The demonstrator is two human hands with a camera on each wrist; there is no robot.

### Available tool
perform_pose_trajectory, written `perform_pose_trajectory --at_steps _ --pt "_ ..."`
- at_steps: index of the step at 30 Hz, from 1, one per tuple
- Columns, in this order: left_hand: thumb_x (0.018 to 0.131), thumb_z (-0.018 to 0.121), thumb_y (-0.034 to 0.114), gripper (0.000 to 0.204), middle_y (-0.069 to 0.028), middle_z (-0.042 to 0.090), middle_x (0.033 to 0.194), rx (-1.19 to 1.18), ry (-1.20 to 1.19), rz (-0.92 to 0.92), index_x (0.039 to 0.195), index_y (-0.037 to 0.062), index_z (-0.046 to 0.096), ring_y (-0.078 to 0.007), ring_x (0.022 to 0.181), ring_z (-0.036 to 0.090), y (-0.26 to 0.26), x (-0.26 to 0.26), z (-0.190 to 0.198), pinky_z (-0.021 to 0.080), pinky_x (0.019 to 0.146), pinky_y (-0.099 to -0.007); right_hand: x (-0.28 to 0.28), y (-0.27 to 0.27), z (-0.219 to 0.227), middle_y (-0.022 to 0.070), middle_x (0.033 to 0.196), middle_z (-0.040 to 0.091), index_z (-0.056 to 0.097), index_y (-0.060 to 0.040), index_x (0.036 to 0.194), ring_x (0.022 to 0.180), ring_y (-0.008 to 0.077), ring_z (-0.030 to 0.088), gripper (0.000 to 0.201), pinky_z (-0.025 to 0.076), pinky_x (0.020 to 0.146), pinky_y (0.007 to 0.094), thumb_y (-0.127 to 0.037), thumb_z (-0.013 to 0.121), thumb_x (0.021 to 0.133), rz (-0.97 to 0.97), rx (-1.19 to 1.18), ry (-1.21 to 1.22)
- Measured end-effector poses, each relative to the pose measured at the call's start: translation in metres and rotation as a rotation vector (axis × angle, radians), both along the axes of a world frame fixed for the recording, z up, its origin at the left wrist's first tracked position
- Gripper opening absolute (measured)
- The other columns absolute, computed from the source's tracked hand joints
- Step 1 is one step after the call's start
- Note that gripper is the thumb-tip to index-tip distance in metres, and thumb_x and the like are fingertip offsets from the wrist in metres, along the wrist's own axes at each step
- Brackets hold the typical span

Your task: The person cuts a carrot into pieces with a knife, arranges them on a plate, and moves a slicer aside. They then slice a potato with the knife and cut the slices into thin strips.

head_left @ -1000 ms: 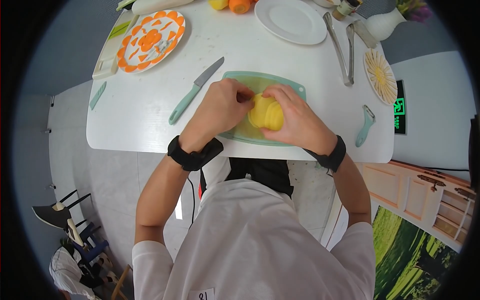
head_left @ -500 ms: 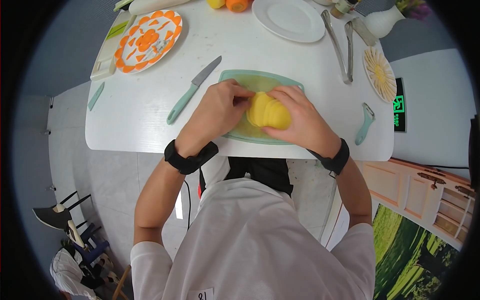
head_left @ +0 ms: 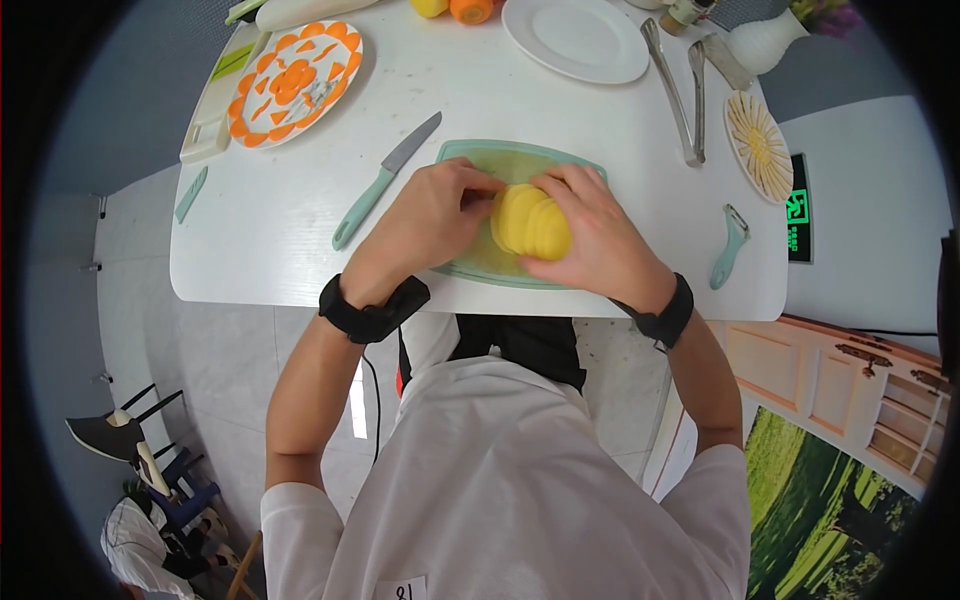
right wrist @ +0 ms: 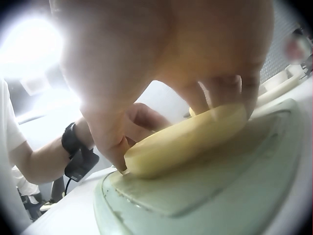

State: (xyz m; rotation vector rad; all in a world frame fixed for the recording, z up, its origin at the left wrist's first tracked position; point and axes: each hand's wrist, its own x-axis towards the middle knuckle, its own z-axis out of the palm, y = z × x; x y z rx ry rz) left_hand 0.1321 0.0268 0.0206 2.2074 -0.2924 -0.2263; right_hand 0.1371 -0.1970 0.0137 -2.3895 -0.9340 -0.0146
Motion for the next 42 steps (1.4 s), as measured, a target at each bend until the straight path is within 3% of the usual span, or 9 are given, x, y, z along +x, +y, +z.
perform_pose_trajectory --at_steps 14,26,42 --pt "0.087 0.066 -0.001 0.028 -0.0148 0.071 0.101 0.046 -0.017 -0.020 0.113 0.0018 0.074 -0.0307 0.086 0.070 -0.0029 0.0022 0.0014 0.054 0.081 -0.0351 0.0103 0.0011 -0.0001 0.0155 0.114 0.056 0.062 0.0032 0.115 0.114 0.0348 0.052 0.063 0.045 0.102 0.0421 -0.030 0.085 0.066 0.007 -0.023 0.097" --pt "0.084 0.068 0.001 0.032 -0.0125 0.069 0.099 0.037 0.036 -0.033 0.116 -0.0009 0.072 -0.0217 0.086 0.070 -0.0011 -0.0004 0.0015 0.055 0.082 -0.0318 0.0082 0.0015 -0.0022 0.0169 0.113 0.057 0.062 0.0047 0.112 0.113 0.0345 0.053 0.058 0.047 0.100 0.0414 -0.027 0.083 0.069 0.055 0.014 0.013" --pt "0.087 0.067 0.002 0.030 -0.0129 0.069 0.100 0.033 -0.002 -0.025 0.117 -0.0002 0.072 -0.0235 0.086 0.070 -0.0005 -0.0013 0.0001 0.055 0.082 -0.0321 0.0076 0.0038 0.0009 0.0176 0.114 0.058 0.061 0.0058 0.115 0.111 0.0349 0.054 0.061 0.048 0.099 0.0420 -0.027 0.083 0.069 0.058 0.011 -0.011"
